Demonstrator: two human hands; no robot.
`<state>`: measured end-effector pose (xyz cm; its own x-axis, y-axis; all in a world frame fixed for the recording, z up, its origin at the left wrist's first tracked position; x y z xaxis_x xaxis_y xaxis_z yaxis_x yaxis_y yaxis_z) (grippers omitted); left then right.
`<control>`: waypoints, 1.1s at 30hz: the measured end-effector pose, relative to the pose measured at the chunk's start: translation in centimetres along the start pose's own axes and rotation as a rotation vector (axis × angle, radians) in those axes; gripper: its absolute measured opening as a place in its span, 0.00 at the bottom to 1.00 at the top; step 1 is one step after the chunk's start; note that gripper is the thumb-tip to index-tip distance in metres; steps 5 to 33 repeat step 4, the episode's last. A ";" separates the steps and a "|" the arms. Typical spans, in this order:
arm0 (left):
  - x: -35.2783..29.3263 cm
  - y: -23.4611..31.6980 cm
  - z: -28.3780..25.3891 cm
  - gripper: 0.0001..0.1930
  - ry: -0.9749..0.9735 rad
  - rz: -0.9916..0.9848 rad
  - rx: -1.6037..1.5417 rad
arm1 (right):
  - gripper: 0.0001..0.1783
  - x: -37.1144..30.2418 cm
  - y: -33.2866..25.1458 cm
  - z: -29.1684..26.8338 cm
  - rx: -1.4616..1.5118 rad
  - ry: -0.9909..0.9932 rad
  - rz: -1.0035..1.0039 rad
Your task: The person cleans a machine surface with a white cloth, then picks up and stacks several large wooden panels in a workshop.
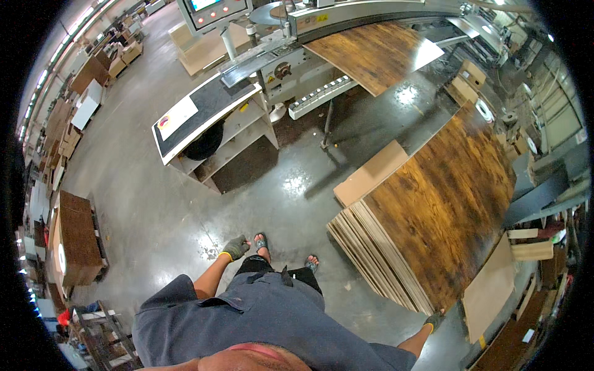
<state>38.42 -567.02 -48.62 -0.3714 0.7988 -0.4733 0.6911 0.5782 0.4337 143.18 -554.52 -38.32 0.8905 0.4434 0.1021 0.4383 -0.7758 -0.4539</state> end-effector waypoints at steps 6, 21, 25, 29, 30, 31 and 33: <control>-5.8 1.9 -2.7 0.25 0.043 -0.036 0.044 | 0.44 -4.1 -4.2 3.0 0.127 -0.163 -0.116; -5.8 1.9 -2.7 0.25 0.043 -0.036 0.044 | 0.44 -4.1 -4.2 3.0 0.127 -0.163 -0.116; -5.8 1.9 -2.7 0.25 0.043 -0.036 0.044 | 0.44 -4.1 -4.2 3.0 0.127 -0.163 -0.116; -5.8 1.9 -2.7 0.25 0.043 -0.036 0.044 | 0.44 -4.1 -4.2 3.0 0.127 -0.163 -0.116; -5.8 1.9 -2.7 0.25 0.043 -0.036 0.044 | 0.44 -4.1 -4.2 3.0 0.127 -0.163 -0.116; -5.8 1.9 -2.7 0.25 0.043 -0.036 0.044 | 0.44 -4.1 -4.2 3.0 0.127 -0.163 -0.116; -5.8 1.9 -2.7 0.25 0.043 -0.036 0.044 | 0.44 -4.1 -4.2 3.0 0.127 -0.163 -0.116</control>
Point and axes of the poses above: each hand's wrist, its own x-axis towards the middle knuckle, its own z-axis out of the palm, y = z × x, the point moved 7 cm from there along x, towards the middle knuckle, and after that the axes turned 9 degrees about x, right-handed, at the moved point
